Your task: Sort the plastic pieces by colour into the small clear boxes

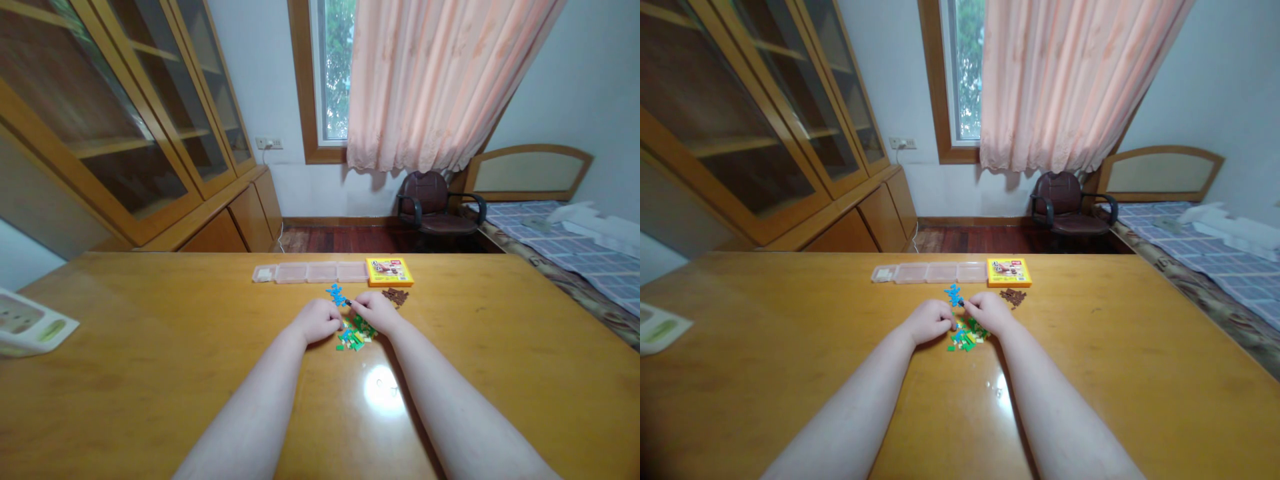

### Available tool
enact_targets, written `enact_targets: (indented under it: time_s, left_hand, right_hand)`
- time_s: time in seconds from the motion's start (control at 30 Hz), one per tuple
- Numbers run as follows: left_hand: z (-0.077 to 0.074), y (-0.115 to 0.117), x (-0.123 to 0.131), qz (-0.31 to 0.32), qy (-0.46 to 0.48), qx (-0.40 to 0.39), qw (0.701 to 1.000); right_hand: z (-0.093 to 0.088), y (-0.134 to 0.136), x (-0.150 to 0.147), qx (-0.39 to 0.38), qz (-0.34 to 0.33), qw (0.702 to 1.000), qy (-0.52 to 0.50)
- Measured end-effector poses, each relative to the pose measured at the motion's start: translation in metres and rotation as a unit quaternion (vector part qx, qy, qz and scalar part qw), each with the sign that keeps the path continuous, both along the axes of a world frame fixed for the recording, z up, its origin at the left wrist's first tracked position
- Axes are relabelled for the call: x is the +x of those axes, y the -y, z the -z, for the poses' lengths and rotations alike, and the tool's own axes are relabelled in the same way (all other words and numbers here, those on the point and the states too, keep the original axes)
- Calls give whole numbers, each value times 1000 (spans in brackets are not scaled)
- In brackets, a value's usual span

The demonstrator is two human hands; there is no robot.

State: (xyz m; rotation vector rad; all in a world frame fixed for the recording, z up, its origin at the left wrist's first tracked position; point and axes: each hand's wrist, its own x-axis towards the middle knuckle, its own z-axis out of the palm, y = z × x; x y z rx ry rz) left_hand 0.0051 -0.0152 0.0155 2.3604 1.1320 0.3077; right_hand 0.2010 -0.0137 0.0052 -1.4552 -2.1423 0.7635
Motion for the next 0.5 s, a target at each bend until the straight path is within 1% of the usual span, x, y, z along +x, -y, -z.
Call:
enact_targets:
  time_s: [0.1, 0.2, 0.5]
  left_hand:
    - [0, 0, 0, 3, 17, 4, 1000]
    - [1, 0, 0, 8, 12, 1, 1000]
    - [4, -1, -1, -10, 16, 20, 1000]
  right_hand:
    - [0, 0, 0, -2, 4, 1000, 1]
    - [0, 0, 0, 2, 2, 1000, -1]
    - [-2, 1, 0, -3, 0, 1000, -3]
